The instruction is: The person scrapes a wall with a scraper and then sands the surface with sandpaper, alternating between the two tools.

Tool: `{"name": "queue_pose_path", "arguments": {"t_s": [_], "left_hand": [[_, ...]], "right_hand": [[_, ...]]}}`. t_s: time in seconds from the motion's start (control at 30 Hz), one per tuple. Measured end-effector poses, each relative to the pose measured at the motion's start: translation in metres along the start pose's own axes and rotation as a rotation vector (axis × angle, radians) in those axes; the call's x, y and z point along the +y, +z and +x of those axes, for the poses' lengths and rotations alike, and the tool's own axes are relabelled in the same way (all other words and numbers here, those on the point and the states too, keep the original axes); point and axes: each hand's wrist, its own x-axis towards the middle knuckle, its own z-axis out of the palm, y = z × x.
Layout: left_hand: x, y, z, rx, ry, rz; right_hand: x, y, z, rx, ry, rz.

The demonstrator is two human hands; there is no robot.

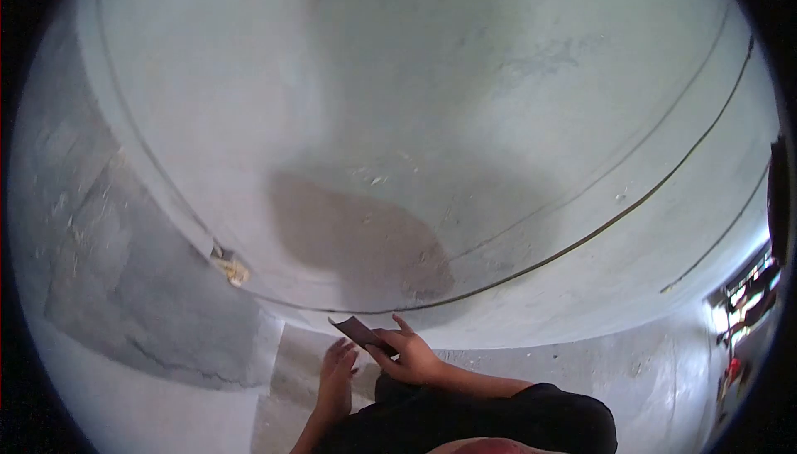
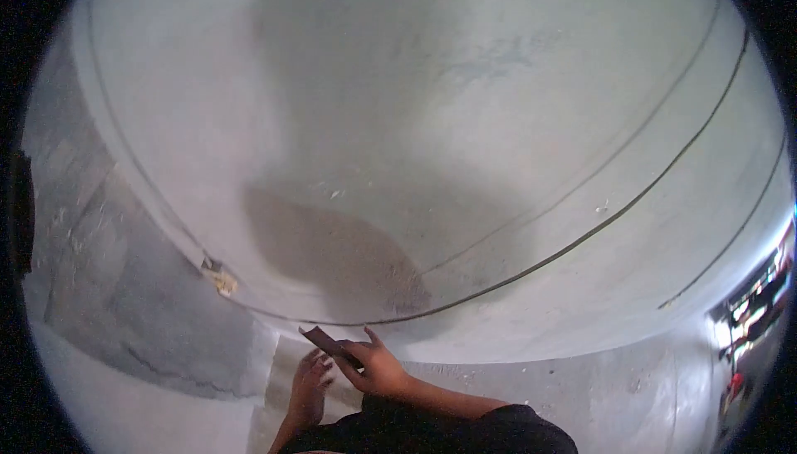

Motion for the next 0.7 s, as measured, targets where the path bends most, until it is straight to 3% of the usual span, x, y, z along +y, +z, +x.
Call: {"name": "queue_pose_path", "arguments": {"t_s": [0.03,0.07,0.1,0.23,0.33,0.37,0.5,0.7], "left_hand": [[0.011,-0.004,0.011,-0.014,0.207,0.117],[0.026,-0.006,0.022,-0.043,0.234,0.151],[0.039,-0.008,0.031,-0.079,0.237,0.128],[0.103,0.02,0.041,-0.086,0.158,-0.022],[0.132,0.026,0.06,-0.109,0.107,0.037],[0.138,0.024,0.067,-0.191,0.223,0.189],[0.169,0.024,0.084,-0.442,0.181,-0.047],[0.196,0.031,0.097,-0.76,-0.053,0.037]], "right_hand": [[-0.01,-0.009,0.015,-0.056,-0.004,-0.031],[-0.016,-0.016,0.029,-0.112,-0.009,-0.065],[-0.013,-0.014,0.041,-0.009,-0.166,-0.145],[-0.022,-0.021,0.074,0.008,-0.296,-0.31],[-0.021,-0.021,0.094,0.018,-0.326,-0.299],[-0.025,-0.026,0.099,0.007,-0.323,-0.256],[-0.04,-0.043,0.104,0.17,-0.446,-0.082],[-0.067,-0.014,0.097,0.454,-0.324,-0.467]]}}
